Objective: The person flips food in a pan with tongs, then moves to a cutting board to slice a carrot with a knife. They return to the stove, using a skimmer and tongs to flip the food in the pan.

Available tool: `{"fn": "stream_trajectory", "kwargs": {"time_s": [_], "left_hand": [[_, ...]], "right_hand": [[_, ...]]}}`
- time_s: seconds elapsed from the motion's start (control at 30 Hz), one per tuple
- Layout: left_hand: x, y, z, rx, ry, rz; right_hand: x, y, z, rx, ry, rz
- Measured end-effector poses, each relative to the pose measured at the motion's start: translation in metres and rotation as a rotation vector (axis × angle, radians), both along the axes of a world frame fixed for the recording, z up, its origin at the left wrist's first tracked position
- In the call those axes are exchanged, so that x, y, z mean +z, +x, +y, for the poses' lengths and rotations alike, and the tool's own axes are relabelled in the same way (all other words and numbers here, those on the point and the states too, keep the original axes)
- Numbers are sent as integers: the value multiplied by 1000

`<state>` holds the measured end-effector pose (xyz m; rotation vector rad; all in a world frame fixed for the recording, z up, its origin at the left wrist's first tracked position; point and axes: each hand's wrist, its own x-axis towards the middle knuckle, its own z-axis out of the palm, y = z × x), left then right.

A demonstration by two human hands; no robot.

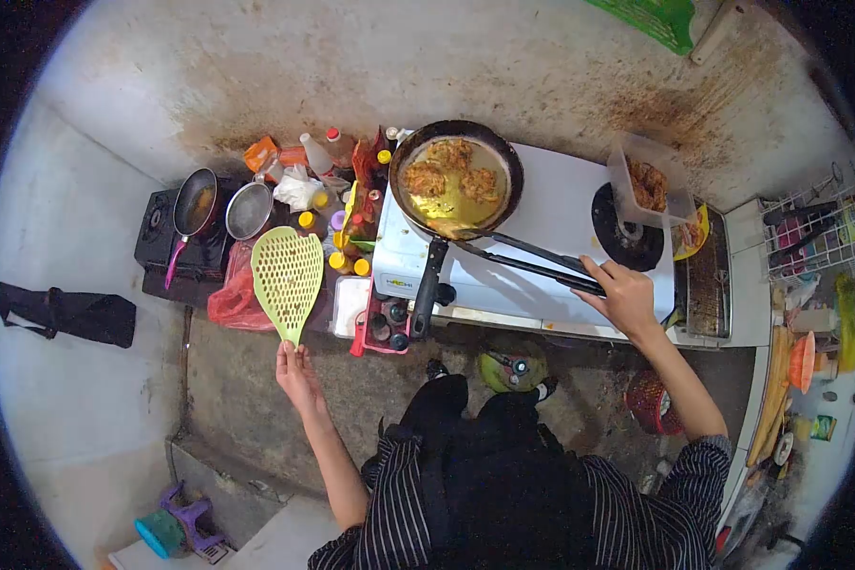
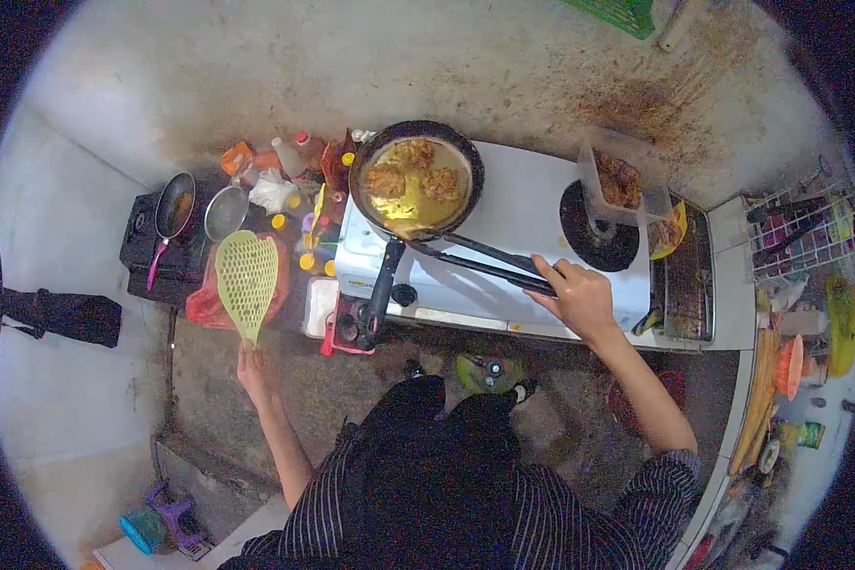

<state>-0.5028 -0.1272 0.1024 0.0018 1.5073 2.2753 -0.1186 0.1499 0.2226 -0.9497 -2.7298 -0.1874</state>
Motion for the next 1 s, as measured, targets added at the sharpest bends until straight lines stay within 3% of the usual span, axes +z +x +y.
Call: {"fn": "stream_trajectory", "kwargs": {"time_s": [0.17, 0.27, 0.4, 0.43, 0.63, 1.0], "left_hand": [[1, 0, 5, -5, 16, -12], [10, 2, 9, -35, -27, 1], [0, 2, 12, -27, -38, 9], [-2, 3, 12, -37, -45, 30], [5, 11, 19, -49, 10, 15], [13, 15, 22, -88, 47, -17]], "right_hand": [[3, -12, 18, -190, -254, 156], [9, -22, 37, -366, -419, 72], [-4, -27, 65, -356, -472, 121], [9, -34, 65, -424, -614, 51], [-7, -35, 81, -398, -656, 12], [16, -39, 77, -384, -356, -31]]}}
